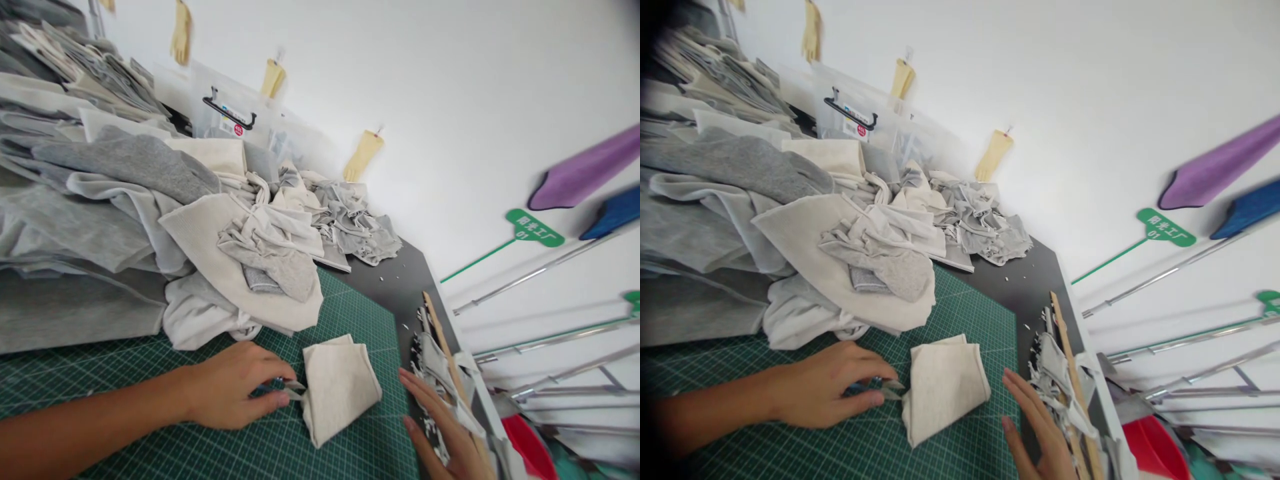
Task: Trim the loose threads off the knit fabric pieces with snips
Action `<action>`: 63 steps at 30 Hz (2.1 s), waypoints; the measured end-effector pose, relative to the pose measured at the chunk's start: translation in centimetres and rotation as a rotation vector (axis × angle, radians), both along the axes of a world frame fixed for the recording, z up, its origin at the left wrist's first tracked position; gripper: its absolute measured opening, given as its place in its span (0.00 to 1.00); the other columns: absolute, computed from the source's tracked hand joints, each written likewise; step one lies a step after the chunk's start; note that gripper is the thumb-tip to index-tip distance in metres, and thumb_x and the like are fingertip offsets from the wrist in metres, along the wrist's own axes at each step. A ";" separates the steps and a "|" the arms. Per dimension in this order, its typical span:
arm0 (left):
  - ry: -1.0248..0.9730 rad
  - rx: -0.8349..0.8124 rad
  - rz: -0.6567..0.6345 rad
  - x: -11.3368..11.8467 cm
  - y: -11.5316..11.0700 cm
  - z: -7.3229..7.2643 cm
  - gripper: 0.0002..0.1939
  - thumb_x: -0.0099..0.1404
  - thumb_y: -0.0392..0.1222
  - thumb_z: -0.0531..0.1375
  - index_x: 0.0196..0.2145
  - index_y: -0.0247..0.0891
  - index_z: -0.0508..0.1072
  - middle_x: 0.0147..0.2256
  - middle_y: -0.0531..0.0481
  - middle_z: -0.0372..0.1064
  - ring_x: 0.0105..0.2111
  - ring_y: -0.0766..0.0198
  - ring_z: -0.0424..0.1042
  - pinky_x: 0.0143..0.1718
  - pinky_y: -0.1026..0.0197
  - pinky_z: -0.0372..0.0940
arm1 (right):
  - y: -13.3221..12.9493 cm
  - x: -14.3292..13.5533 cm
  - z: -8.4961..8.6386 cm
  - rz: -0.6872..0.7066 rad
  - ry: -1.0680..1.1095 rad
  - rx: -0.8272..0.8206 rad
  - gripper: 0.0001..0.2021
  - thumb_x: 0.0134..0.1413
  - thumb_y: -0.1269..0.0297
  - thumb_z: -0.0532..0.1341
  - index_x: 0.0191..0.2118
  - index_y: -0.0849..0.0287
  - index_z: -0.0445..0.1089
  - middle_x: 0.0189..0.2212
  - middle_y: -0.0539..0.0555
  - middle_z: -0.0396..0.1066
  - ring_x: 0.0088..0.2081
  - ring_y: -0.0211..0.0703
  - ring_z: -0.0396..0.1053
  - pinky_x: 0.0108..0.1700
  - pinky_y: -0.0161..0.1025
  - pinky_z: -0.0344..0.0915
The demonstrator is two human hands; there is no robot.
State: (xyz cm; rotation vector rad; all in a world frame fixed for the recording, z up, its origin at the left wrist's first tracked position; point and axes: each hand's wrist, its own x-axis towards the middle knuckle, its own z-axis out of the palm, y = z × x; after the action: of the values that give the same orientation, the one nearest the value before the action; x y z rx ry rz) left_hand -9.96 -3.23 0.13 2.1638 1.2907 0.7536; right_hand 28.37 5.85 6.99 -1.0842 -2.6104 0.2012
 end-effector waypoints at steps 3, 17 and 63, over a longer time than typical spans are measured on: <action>0.014 0.002 -0.002 0.0 -0.1 0.1 0.13 0.72 0.46 0.58 0.52 0.46 0.76 0.41 0.53 0.79 0.39 0.57 0.79 0.40 0.60 0.66 | -0.3 -0.2 -2.0 -0.050 0.073 0.023 0.22 0.67 0.62 0.60 0.65 0.47 0.65 0.63 0.55 0.69 0.63 0.54 0.69 0.62 0.52 0.71; 0.109 0.040 0.197 -0.8 -1.1 -0.6 0.16 0.71 0.53 0.60 0.54 0.52 0.77 0.47 0.54 0.80 0.44 0.59 0.80 0.47 0.61 0.75 | -2.4 -3.3 -8.8 -0.077 0.106 -0.011 0.28 0.69 0.66 0.55 0.72 0.53 0.54 0.72 0.60 0.54 0.71 0.54 0.56 0.70 0.60 0.58; 0.325 0.108 -0.023 6.6 7.4 5.2 0.15 0.74 0.46 0.58 0.51 0.37 0.77 0.40 0.47 0.80 0.33 0.62 0.77 0.36 0.60 0.69 | -2.4 -3.7 -7.9 -0.047 0.185 -0.055 0.26 0.69 0.66 0.54 0.69 0.61 0.57 0.69 0.65 0.57 0.69 0.57 0.58 0.70 0.62 0.58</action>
State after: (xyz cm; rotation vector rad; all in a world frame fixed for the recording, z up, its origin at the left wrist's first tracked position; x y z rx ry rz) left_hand -3.37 4.20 5.37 2.4607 1.4054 0.4845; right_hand 24.68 3.44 -0.94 -1.0893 -2.4264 0.3476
